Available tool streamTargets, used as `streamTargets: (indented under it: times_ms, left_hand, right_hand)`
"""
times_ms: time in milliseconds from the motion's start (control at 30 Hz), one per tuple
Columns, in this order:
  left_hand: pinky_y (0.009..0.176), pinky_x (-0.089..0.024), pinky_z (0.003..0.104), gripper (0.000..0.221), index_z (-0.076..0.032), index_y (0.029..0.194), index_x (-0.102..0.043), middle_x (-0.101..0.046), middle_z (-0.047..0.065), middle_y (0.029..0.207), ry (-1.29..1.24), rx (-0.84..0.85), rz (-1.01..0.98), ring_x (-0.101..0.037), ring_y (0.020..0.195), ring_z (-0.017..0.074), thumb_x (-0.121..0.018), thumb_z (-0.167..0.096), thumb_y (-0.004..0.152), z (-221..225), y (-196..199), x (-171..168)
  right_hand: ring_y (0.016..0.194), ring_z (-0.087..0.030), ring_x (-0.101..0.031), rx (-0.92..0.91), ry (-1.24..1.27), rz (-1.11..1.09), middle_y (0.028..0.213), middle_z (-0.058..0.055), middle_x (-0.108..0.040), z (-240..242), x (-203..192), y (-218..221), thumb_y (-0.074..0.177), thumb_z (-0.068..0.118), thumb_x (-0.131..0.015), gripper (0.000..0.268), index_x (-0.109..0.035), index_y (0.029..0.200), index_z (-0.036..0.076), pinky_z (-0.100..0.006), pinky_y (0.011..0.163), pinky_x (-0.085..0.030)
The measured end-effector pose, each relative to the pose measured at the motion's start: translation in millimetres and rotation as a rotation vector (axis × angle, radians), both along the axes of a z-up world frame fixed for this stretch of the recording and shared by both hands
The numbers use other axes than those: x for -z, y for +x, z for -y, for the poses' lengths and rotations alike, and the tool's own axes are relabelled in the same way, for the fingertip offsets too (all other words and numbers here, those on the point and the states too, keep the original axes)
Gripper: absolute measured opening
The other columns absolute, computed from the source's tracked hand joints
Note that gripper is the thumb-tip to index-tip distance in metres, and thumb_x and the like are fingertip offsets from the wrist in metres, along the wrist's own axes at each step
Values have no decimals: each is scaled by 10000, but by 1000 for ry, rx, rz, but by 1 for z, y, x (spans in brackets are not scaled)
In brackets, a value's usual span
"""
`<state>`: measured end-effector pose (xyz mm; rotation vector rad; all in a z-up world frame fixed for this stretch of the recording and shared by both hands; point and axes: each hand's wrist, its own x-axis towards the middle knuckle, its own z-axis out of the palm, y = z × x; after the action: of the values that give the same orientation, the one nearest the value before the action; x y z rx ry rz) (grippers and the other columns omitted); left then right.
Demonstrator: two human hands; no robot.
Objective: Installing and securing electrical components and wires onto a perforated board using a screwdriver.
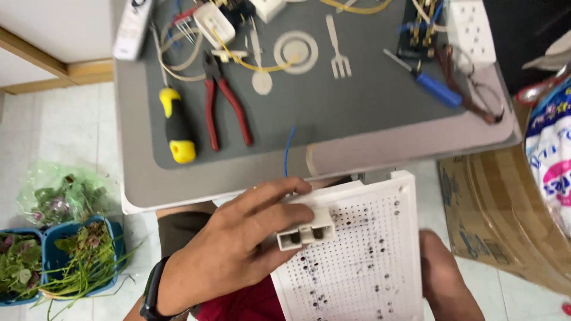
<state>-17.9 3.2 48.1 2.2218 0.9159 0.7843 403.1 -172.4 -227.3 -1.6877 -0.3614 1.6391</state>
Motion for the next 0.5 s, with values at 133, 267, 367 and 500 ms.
streamTargets:
  times_ms: [133, 267, 367, 500]
  left_hand:
    - [1037, -447, 417, 320, -91, 1213, -538, -466, 178, 1406, -4, 68, -10, -577, 1228, 343, -623, -89, 904, -30, 0, -22]
    - [1047, -497, 415, 353, -105, 1175, -547, -535, 152, 1351, 108, 83, 54, -548, 1312, 327, -719, -73, 869, -103, 5, -24]
    - [936, -486, 338, 348, -78, 1082, -577, -623, 93, 1151, 42, -11, 164, -642, 1044, 232, -781, 2, 811, -157, 17, -1]
    - [750, -510, 306, 331, -119, 1098, -637, -684, 33, 1075, -79, -201, 118, -652, 920, 186, -774, -122, 797, -191, 21, 57]
  right_hand:
    - [650, -373, -544, 48, 98, 75, 794, -304, -629, -103, -128, -80, 811, 316, -430, 575, -652, 1178, -66, -453, 506, -367]
    - [924, -251, -629, -40, 270, 425, 1076, -175, -719, -181, -231, -128, 707, 8, -643, 421, -686, 1113, -94, -361, 787, -482]
    - [782, -48, -513, -202, 594, 766, 897, -10, -653, -240, -253, -146, 866, 167, -638, 512, -615, 1372, 98, -212, 684, -427]
    - [629, -177, -519, -517, 373, 1112, 710, -35, -640, -275, -246, -151, 880, 355, -572, 490, -619, 1365, 305, -343, 659, -397]
